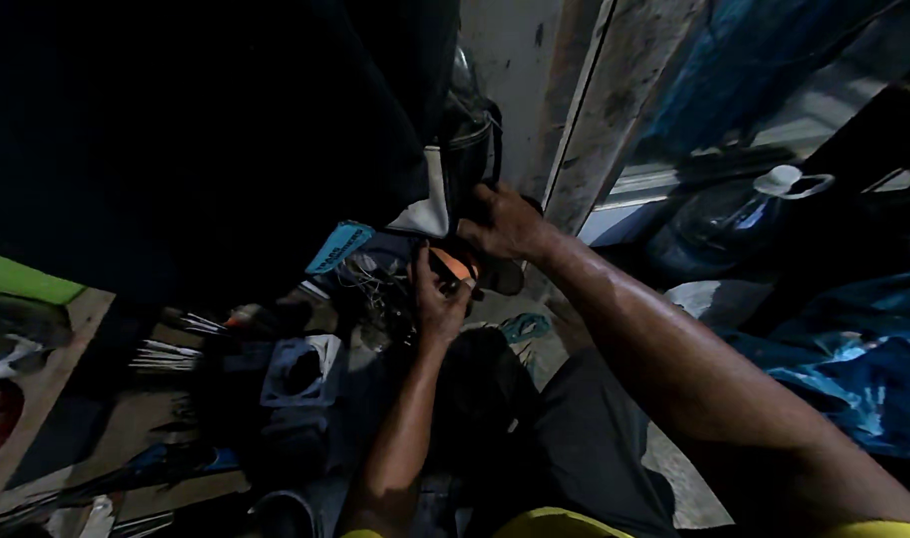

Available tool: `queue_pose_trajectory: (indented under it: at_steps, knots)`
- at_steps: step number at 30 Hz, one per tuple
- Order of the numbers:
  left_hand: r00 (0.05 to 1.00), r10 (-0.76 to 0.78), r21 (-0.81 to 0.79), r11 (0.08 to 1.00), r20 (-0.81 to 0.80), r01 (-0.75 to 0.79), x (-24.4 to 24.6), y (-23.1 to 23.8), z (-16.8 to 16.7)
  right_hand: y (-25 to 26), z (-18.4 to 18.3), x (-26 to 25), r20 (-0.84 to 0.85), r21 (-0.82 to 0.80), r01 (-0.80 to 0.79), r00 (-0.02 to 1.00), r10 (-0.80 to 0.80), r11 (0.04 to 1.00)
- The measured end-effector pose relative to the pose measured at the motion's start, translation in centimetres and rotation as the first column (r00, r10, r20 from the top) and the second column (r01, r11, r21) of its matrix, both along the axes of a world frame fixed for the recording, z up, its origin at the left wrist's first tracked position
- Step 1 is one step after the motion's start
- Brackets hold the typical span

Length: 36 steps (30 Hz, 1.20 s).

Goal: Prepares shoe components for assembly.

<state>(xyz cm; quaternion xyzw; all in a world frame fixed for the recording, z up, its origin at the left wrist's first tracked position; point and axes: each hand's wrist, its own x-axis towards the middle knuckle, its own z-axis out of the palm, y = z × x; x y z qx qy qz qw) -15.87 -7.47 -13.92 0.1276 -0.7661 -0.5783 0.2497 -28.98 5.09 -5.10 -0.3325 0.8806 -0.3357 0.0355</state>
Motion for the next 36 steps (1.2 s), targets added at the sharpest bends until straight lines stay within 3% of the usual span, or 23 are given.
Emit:
queue_pose_trajectory:
  at_steps: [2, 5, 8, 12, 17, 21, 29, 36]
  knots:
    - [0.996, 0.076, 0.070, 0.995, -0.042, -0.073, 0.3, 1.1, -0.7, -0.2, 0.1, 0.1, 0.091, 0.064, -0.043, 0.995, 0.037, 0.997]
    - [1.000, -0.002, 0.187, 0.982, -0.028, 0.007, 0.2, 1.8, -1.9, -1.0, -0.1, 1.2, 0.149, 0.188, -0.078, 0.988, 0.050, 0.979]
    - [0.995, -0.033, 0.093, 0.995, 0.093, 0.024, 0.4, 0.7, -1.8, -2.6, -0.4, 2.5, 0.094, 0.281, -0.001, 0.995, -0.027, 0.960]
    - [0.986, 0.121, -0.101, 0.989, 0.114, -0.110, -0.2, -2.4, -0.7, -3.3, -2.3, 2.8, 0.008, 0.239, 0.124, 0.992, -0.129, 0.963]
    - [0.928, 0.307, -0.229, 0.938, 0.211, -0.259, -3.0, -5.1, 0.9, -3.3, -2.2, 2.4, 0.031, 0.244, 0.063, 0.997, -0.072, 0.968]
    - [0.917, 0.296, -0.222, 0.945, 0.267, -0.240, -3.7, -6.0, 0.3, -3.3, -2.5, 1.5, 0.125, 0.273, 0.050, 0.988, -0.087, 0.961]
    - [0.859, 0.363, -0.324, 0.912, 0.360, -0.250, -3.0, -6.4, 0.4, -3.6, -1.4, 2.9, 0.084, 0.271, 0.037, 0.995, -0.062, 0.962]
    - [0.941, 0.225, -0.195, 0.964, 0.252, -0.178, -3.1, -7.0, -0.6, -2.7, -2.4, 3.2, 0.165, 0.103, 0.057, 0.984, -0.074, 0.993]
